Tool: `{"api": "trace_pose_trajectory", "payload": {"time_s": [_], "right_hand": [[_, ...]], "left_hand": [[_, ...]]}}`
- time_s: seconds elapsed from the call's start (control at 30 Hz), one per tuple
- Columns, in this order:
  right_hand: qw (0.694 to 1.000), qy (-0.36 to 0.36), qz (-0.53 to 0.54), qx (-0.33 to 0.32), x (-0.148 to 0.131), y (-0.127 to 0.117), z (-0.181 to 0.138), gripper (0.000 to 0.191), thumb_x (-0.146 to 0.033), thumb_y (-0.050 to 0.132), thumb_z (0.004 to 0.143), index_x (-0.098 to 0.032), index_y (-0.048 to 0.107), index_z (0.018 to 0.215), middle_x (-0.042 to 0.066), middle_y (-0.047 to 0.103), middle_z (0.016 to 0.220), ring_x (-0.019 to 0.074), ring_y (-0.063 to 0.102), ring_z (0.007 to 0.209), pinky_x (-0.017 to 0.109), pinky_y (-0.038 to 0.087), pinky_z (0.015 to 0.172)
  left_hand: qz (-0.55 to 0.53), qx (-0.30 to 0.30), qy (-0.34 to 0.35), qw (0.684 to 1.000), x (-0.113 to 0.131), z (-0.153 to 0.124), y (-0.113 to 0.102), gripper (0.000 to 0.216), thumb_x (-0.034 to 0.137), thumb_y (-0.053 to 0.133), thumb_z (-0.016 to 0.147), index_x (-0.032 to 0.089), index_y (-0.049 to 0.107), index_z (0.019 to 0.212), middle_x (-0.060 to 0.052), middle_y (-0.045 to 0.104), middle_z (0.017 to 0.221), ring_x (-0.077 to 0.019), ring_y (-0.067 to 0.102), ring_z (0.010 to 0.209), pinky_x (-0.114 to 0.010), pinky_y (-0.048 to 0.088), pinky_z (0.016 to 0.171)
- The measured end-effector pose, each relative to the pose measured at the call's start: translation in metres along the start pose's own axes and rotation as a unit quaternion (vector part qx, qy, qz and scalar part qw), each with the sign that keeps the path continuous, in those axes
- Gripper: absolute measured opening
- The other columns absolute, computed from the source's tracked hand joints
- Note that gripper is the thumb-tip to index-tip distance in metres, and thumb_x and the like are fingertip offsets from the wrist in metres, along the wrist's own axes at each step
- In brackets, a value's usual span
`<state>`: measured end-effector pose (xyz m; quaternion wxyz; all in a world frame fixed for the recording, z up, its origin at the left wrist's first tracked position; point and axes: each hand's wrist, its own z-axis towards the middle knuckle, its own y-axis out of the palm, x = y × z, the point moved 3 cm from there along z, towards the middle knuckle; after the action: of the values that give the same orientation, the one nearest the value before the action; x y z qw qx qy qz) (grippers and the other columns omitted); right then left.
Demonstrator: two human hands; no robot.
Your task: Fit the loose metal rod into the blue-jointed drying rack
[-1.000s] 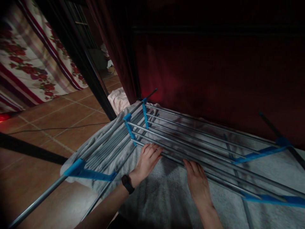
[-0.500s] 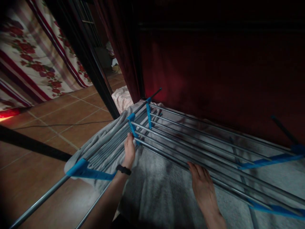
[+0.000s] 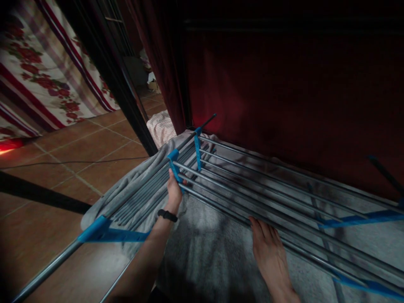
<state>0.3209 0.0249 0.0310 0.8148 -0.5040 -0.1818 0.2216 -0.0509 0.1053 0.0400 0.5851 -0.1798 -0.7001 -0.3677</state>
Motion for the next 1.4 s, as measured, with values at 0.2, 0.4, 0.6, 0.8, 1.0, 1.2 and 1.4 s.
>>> {"api": "trace_pose_trajectory", "payload": {"time_s": [0.2, 0.4, 0.6, 0.8, 1.0, 1.2, 1.4], "right_hand": [[0.998, -0.006, 0.055, -0.014, -0.066, 0.002, 0.057, 0.057, -0.013, 0.042, 0.1, -0.02, 0.047, 0.156, 0.015, 0.072, 0.135, 0.0286, 0.07, 0.119, 0.048, 0.054, 0.108], [0.991, -0.022, 0.081, -0.104, -0.14, 0.007, 0.147, 0.051, -0.01, 0.041, 0.102, -0.019, 0.056, 0.15, 0.014, 0.072, 0.134, 0.0228, 0.071, 0.114, 0.037, 0.055, 0.103], [0.972, -0.043, 0.115, -0.2, -0.166, 0.01, 0.191, 0.057, -0.014, 0.03, 0.106, -0.023, 0.046, 0.16, 0.014, 0.066, 0.148, 0.0228, 0.071, 0.12, 0.033, 0.055, 0.098], [0.96, -0.044, 0.156, -0.23, -0.167, 0.006, 0.206, 0.063, -0.013, 0.024, 0.105, -0.027, 0.04, 0.164, 0.011, 0.065, 0.152, 0.0239, 0.071, 0.124, 0.035, 0.054, 0.101], [0.952, -0.021, 0.197, -0.234, -0.159, 0.007, 0.213, 0.061, -0.021, 0.025, 0.108, -0.033, 0.035, 0.167, 0.007, 0.075, 0.139, 0.0227, 0.072, 0.124, 0.037, 0.052, 0.106], [0.953, -0.024, 0.205, -0.222, -0.16, 0.011, 0.209, 0.063, -0.02, 0.027, 0.107, -0.034, 0.032, 0.168, 0.006, 0.062, 0.157, 0.0216, 0.065, 0.135, 0.035, 0.05, 0.112], [0.953, -0.031, 0.205, -0.223, -0.161, 0.015, 0.208, 0.064, -0.018, 0.027, 0.107, -0.035, 0.034, 0.168, 0.005, 0.062, 0.157, 0.0219, 0.064, 0.136, 0.037, 0.047, 0.117]], "left_hand": [[0.013, 0.023, 0.002, 1.0, 0.002, -0.003, 0.002, 0.076, 0.099, 0.047, 0.08, 0.026, 0.048, 0.057, 0.001, 0.048, 0.052, -0.0145, 0.046, 0.048, -0.031, 0.043, 0.051], [-0.009, 0.037, -0.004, 0.999, 0.005, -0.008, 0.004, 0.074, 0.094, 0.05, 0.083, 0.025, 0.052, 0.058, 0.002, 0.048, 0.052, -0.0136, 0.044, 0.047, -0.03, 0.042, 0.051], [-0.017, 0.047, -0.009, 0.999, 0.003, -0.007, 0.003, 0.068, 0.087, 0.053, 0.088, 0.025, 0.05, 0.06, 0.002, 0.051, 0.054, -0.0147, 0.047, 0.051, -0.03, 0.046, 0.055], [-0.001, 0.075, -0.012, 0.997, 0.005, -0.007, 0.001, 0.064, 0.083, 0.055, 0.09, 0.025, 0.053, 0.062, 0.002, 0.054, 0.059, -0.016, 0.052, 0.058, -0.031, 0.05, 0.063], [0.007, 0.072, -0.032, 0.997, 0.008, -0.009, 0.006, 0.07, 0.089, 0.05, 0.087, 0.024, 0.052, 0.063, 0.003, 0.048, 0.055, -0.0145, 0.047, 0.052, -0.03, 0.044, 0.055], [0.003, 0.068, -0.023, 0.997, 0.005, -0.008, 0.003, 0.068, 0.088, 0.05, 0.088, 0.024, 0.053, 0.064, 0.002, 0.052, 0.06, -0.015, 0.049, 0.057, -0.031, 0.045, 0.061], [-0.013, 0.058, -0.027, 0.998, 0.003, -0.007, 0.005, 0.071, 0.089, 0.049, 0.087, 0.022, 0.062, 0.068, -0.002, 0.063, 0.065, -0.018, 0.06, 0.062, -0.034, 0.052, 0.07]]}}
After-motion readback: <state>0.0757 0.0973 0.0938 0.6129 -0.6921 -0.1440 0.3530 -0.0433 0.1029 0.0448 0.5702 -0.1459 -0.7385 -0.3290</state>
